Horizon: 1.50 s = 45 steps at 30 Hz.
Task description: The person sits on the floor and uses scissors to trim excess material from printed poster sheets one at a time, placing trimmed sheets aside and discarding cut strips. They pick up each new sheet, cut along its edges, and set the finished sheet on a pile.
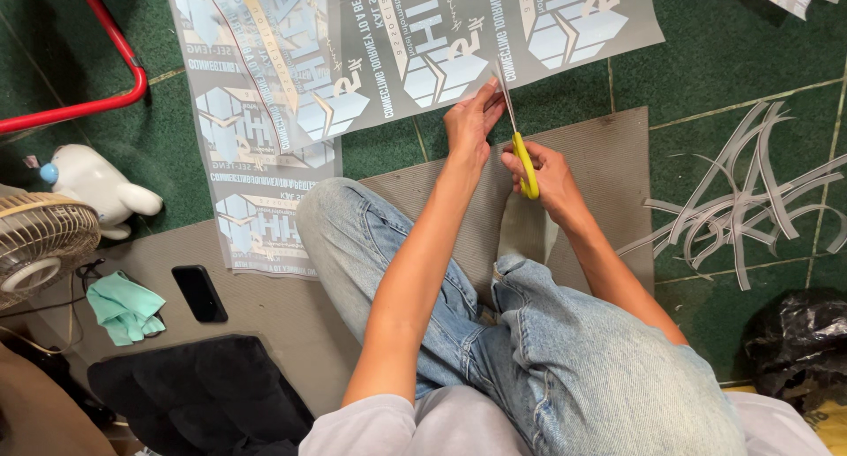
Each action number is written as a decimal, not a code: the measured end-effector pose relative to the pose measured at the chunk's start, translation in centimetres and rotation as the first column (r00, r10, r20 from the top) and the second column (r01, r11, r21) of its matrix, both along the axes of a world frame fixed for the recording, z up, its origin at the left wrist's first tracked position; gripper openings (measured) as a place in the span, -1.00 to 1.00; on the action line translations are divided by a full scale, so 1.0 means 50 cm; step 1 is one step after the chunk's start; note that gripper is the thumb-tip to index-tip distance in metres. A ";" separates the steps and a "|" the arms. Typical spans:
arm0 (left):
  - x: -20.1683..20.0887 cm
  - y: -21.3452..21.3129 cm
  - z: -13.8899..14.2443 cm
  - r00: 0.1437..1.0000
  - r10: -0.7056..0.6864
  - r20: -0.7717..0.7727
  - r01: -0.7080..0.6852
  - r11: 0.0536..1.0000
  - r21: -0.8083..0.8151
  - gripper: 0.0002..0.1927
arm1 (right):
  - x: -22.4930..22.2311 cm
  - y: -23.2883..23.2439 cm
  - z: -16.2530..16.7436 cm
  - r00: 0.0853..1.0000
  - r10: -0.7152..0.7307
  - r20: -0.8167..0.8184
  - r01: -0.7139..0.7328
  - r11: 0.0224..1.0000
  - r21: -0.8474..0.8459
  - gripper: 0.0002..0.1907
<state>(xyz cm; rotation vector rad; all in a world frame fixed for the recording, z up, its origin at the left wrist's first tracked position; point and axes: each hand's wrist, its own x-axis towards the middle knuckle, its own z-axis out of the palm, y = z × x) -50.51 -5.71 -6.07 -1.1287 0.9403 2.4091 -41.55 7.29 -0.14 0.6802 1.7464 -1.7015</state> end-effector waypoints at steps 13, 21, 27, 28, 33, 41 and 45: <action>0.000 -0.012 -0.015 0.995 -0.102 0.022 0.103 0.993 -0.054 -0.66 | 0.000 -0.009 0.013 0.997 -0.046 -0.058 0.046 0.999 -0.003 -0.61; 0.012 -0.016 -0.022 0.991 -0.129 0.025 0.129 0.991 -0.022 -0.65 | -0.018 -0.016 0.006 0.997 -0.042 -0.070 0.043 0.999 0.023 -0.65; 0.032 -0.008 -0.028 0.986 -0.158 0.060 0.158 0.987 0.013 -0.64 | -0.037 -0.012 -0.007 0.996 -0.068 -0.053 0.069 0.997 0.021 -0.70; 0.033 -0.007 -0.029 0.985 -0.162 0.065 0.161 0.987 0.020 -0.64 | -0.041 -0.011 -0.007 0.996 -0.060 -0.066 0.061 0.998 0.015 -0.72; 0.041 -0.004 -0.038 0.985 -0.154 0.084 0.153 0.988 0.010 -0.65 | -0.054 -0.007 -0.009 0.994 -0.020 -0.104 0.023 0.999 0.028 -0.77; 0.053 -0.003 -0.046 0.968 -0.217 0.128 0.240 0.951 -0.195 -0.62 | -0.087 -0.003 -0.012 0.990 -0.039 -0.133 0.035 0.999 -0.034 -0.80; 0.063 -0.004 -0.040 0.965 -0.233 0.123 0.253 0.948 -0.190 -0.57 | -0.102 -0.003 -0.010 0.990 -0.031 -0.139 0.028 0.999 -0.020 -0.78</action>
